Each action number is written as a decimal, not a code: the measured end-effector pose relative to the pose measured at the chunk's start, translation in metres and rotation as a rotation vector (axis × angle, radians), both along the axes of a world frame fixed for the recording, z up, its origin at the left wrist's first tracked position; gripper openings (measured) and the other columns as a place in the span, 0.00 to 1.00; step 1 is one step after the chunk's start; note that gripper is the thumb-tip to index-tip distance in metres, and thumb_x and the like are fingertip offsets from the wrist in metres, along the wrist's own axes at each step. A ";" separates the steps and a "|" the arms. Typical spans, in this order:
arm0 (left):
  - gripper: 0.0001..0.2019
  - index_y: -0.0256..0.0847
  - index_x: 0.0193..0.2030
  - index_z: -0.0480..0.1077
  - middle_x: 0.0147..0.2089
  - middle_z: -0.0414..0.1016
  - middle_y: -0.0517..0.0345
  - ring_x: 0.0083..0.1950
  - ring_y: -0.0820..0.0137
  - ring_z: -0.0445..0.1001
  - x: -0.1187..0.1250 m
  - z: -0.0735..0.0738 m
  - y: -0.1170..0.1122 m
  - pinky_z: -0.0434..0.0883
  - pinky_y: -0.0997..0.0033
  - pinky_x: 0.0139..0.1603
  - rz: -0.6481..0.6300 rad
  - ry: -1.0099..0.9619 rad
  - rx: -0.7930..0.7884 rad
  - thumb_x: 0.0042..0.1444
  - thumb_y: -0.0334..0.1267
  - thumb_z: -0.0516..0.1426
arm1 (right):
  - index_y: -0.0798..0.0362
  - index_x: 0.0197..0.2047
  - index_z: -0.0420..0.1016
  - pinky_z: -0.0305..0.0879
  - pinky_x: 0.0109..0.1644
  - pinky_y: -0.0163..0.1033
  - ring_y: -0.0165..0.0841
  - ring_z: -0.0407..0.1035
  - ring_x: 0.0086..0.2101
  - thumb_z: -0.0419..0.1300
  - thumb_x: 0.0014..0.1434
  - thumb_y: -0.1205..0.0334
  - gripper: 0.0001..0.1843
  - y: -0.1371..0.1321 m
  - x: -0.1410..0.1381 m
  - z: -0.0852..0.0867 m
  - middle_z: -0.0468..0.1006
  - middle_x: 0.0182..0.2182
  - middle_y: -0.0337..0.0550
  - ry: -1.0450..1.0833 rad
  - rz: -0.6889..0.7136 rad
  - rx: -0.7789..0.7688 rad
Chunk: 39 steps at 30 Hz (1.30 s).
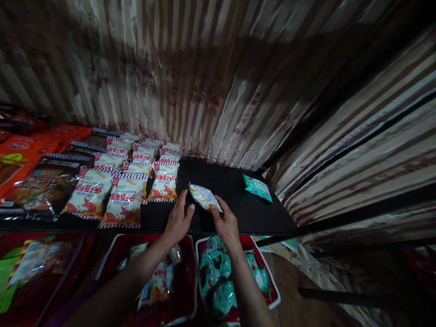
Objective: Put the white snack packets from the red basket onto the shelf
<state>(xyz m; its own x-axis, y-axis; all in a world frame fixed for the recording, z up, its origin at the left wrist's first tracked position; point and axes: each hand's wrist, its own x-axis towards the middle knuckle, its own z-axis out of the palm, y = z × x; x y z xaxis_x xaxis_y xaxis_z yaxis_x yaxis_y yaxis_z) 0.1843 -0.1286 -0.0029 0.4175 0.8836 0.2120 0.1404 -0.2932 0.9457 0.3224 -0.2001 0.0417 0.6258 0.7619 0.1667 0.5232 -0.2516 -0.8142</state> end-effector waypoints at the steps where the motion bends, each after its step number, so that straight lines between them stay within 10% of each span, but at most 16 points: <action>1: 0.27 0.38 0.66 0.50 0.68 0.53 0.42 0.67 0.59 0.56 -0.001 0.002 -0.001 0.59 0.51 0.64 -0.017 -0.020 -0.020 0.62 0.44 0.47 | 0.52 0.54 0.71 0.64 0.54 0.47 0.42 0.70 0.48 0.56 0.54 0.51 0.26 -0.003 -0.003 0.002 0.76 0.49 0.47 0.100 -0.010 0.046; 10: 0.35 0.41 0.68 0.41 0.64 0.60 0.43 0.62 0.62 0.65 -0.007 0.015 -0.018 0.64 0.58 0.60 -0.177 -0.434 -0.364 0.59 0.45 0.53 | 0.50 0.38 0.76 0.74 0.35 0.39 0.33 0.75 0.29 0.67 0.45 0.55 0.16 -0.026 -0.046 -0.008 0.81 0.31 0.40 1.041 -0.042 0.267; 19: 0.40 0.40 0.67 0.47 0.55 0.69 0.45 0.54 0.62 0.71 -0.024 0.014 -0.016 0.69 0.62 0.53 -0.134 -0.478 -0.419 0.50 0.42 0.62 | 0.52 0.45 0.76 0.70 0.45 0.39 0.37 0.73 0.42 0.64 0.50 0.47 0.23 -0.024 -0.042 -0.012 0.80 0.42 0.45 0.676 0.064 0.183; 24: 0.38 0.38 0.66 0.50 0.56 0.68 0.43 0.55 0.61 0.70 -0.030 0.017 -0.025 0.68 0.60 0.55 -0.224 -0.380 -0.424 0.51 0.40 0.61 | 0.51 0.53 0.70 0.70 0.44 0.41 0.38 0.74 0.41 0.62 0.51 0.45 0.29 -0.019 -0.040 -0.005 0.78 0.46 0.45 0.835 0.066 0.272; 39: 0.30 0.37 0.61 0.58 0.59 0.67 0.44 0.57 0.59 0.69 -0.037 0.019 -0.031 0.67 0.60 0.57 -0.253 -0.236 -0.308 0.53 0.43 0.59 | 0.53 0.32 0.74 0.70 0.35 0.40 0.34 0.75 0.28 0.69 0.43 0.54 0.15 -0.005 -0.040 0.004 0.81 0.27 0.38 1.054 -0.037 0.365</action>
<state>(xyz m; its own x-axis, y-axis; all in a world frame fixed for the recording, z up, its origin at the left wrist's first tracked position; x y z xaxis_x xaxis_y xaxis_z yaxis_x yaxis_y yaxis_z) 0.1477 -0.1596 0.0158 0.5997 0.7971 0.0702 -0.1288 0.0096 0.9916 0.2822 -0.2056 0.0454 0.6073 0.7539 -0.2508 -0.4756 0.0922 -0.8748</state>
